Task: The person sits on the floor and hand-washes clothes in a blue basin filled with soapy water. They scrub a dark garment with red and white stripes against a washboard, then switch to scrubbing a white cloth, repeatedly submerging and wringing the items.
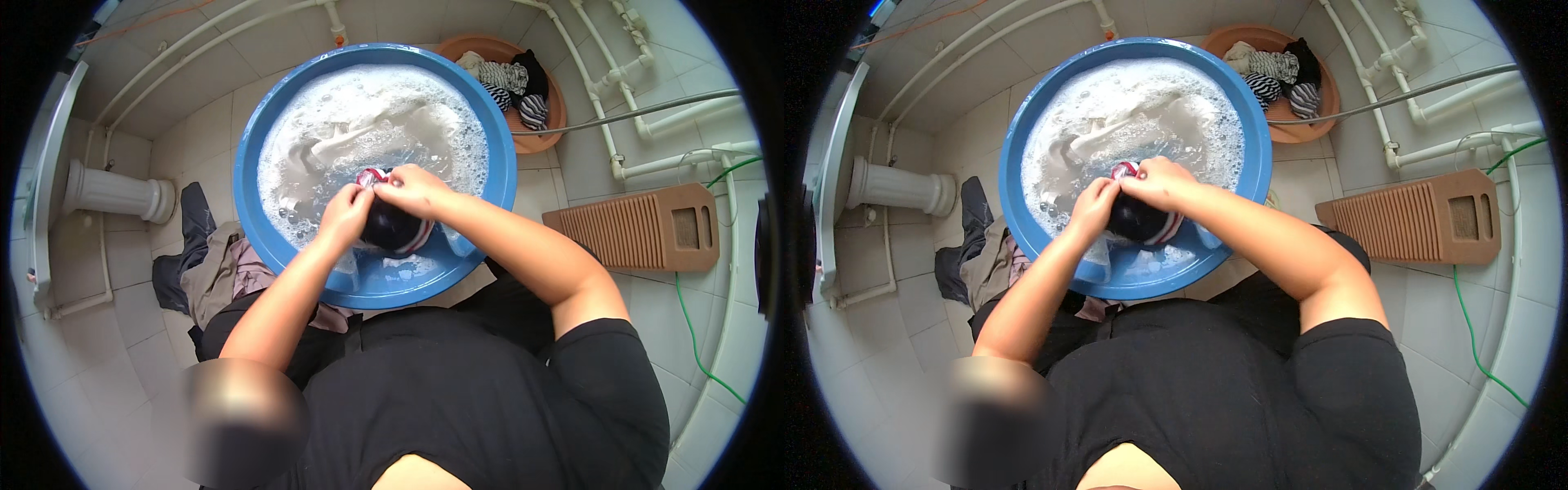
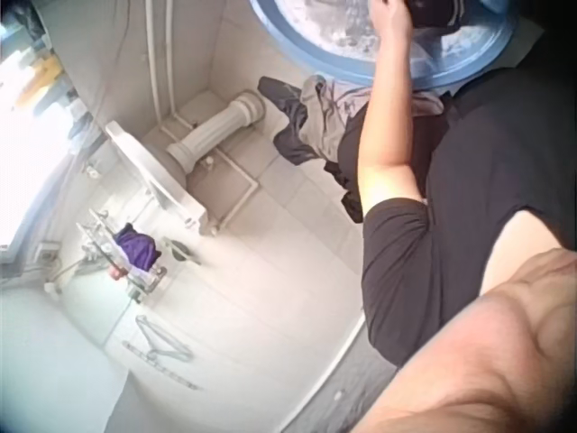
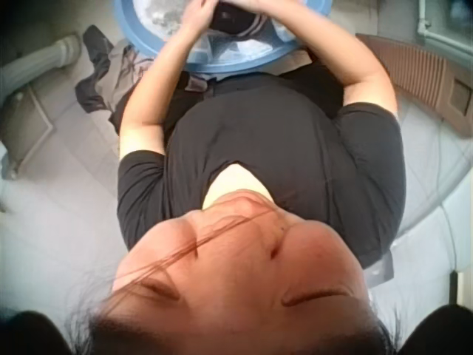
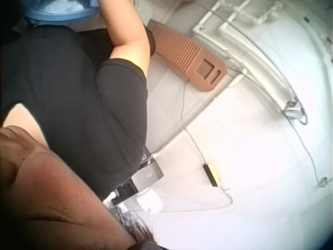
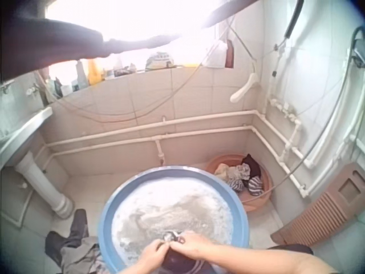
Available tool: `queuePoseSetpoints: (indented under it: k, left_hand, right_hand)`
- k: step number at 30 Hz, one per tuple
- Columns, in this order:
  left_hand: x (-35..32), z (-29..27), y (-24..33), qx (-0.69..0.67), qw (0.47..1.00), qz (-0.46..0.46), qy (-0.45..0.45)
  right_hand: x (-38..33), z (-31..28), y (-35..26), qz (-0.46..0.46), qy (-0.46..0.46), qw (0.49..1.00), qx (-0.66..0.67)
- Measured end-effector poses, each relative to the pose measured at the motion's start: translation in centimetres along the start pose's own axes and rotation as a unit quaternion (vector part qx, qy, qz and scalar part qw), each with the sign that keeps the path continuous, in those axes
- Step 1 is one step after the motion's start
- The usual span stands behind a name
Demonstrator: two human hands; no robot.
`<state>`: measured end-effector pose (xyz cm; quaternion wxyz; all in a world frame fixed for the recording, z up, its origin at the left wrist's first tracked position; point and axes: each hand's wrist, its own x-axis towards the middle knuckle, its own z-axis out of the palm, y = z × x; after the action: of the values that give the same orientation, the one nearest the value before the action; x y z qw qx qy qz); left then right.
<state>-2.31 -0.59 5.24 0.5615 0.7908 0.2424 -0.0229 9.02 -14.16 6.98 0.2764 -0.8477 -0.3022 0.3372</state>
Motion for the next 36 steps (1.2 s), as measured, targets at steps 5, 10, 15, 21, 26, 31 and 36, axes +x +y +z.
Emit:
queuePoseSetpoints:
  k: [5,10,15,21,26,31,36]
  left_hand:
    - [-5.4,3.7,-0.5,0.067,0.938,0.310,0.144]
    - [1.6,2.7,-1.0,0.214,0.959,0.107,0.151]
    - [4.1,0.4,-1.6,0.190,0.979,-0.009,0.068]
    - [-4.7,1.9,-0.2,0.007,0.972,0.204,0.120]
    - [-3.0,3.2,0.4,0.229,0.939,0.228,0.114]
    - [2.0,1.4,0.9,0.296,0.948,0.029,0.109]
    - [-2.3,1.8,-1.1,0.116,0.975,0.163,0.091]
  right_hand:
    - [-6.7,2.9,-0.3,-0.294,0.217,0.931,0.006]
    - [0.9,2.6,0.3,-0.063,0.179,0.982,-0.013]
    - [2.4,0.9,-1.3,0.072,0.110,0.976,-0.175]
    - [-5.9,1.7,-1.1,-0.222,0.204,0.953,0.036]
    - [-4.0,4.0,1.8,-0.281,0.289,0.914,-0.044]
    - [1.1,2.2,-0.5,0.029,0.168,0.985,-0.042]
    - [-3.9,-0.4,-1.9,0.053,-0.005,0.999,0.006]
